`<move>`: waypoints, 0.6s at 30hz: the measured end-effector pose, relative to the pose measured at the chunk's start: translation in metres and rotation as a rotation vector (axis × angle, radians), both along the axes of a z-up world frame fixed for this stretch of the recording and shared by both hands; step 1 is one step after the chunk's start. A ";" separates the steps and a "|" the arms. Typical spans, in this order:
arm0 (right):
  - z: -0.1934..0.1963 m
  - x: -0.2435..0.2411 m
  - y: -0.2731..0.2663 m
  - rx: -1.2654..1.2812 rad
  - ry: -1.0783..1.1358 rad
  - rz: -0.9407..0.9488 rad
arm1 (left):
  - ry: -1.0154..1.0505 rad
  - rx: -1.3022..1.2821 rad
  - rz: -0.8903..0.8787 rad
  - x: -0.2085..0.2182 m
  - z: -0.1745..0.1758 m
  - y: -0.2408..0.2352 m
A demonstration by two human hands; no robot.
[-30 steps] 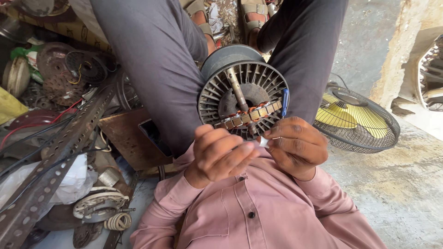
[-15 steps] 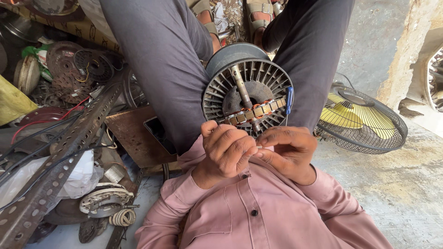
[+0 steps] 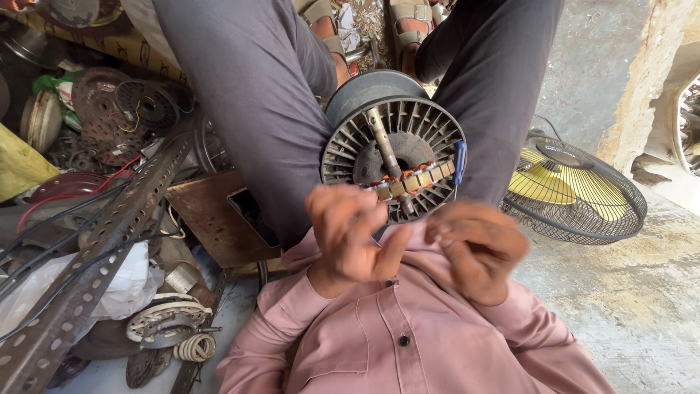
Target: The person works on a fan motor stator, using a screwdriver and their hands to manipulate copper coils and wiring while holding the component between their legs.
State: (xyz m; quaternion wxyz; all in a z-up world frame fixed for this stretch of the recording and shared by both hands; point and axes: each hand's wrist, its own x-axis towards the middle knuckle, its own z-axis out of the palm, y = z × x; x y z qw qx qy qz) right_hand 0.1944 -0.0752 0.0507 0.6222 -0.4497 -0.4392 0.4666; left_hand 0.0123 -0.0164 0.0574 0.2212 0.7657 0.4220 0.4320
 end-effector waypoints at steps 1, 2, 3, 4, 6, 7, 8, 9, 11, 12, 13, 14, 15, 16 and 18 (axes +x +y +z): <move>0.000 0.005 0.005 0.068 -0.119 -0.053 | 0.000 -0.087 -0.006 0.002 0.003 0.006; 0.000 0.009 0.009 0.069 -0.242 -0.061 | 0.000 -0.174 -0.013 0.005 0.005 0.012; 0.001 0.012 0.013 0.068 -0.365 -0.069 | 0.002 -0.263 -0.021 0.007 0.006 0.018; 0.002 0.014 0.018 0.068 -0.487 -0.077 | -0.023 -0.337 -0.059 0.009 0.007 0.023; 0.003 0.016 0.027 0.082 -0.595 -0.057 | -0.077 -0.487 -0.133 0.011 0.006 0.032; 0.005 0.017 0.032 0.088 -0.647 -0.044 | -0.082 -0.468 -0.163 0.011 0.006 0.034; 0.007 0.018 0.036 0.104 -0.700 -0.011 | -0.087 -0.449 -0.193 0.009 0.005 0.036; 0.011 0.019 0.039 0.119 -0.751 0.024 | -0.093 -0.432 -0.222 0.007 0.003 0.037; 0.016 0.022 0.044 0.152 -0.822 0.116 | -0.090 -0.389 -0.247 0.004 -0.004 0.036; 0.019 0.025 0.046 0.171 -0.842 0.172 | -0.089 -0.366 -0.258 0.002 -0.007 0.035; 0.020 0.028 0.049 0.194 -0.862 0.227 | -0.084 -0.355 -0.258 0.001 -0.010 0.034; 0.022 0.031 0.051 0.188 -0.874 0.277 | -0.079 -0.343 -0.260 0.001 -0.012 0.032; 0.024 0.035 0.052 0.182 -0.888 0.325 | -0.076 -0.330 -0.263 0.000 -0.015 0.032; 0.024 0.037 0.054 0.176 -0.902 0.373 | -0.077 -0.314 -0.269 0.000 -0.017 0.031; 0.023 0.039 0.056 0.221 -0.871 0.379 | -0.082 -0.278 -0.283 -0.001 -0.021 0.031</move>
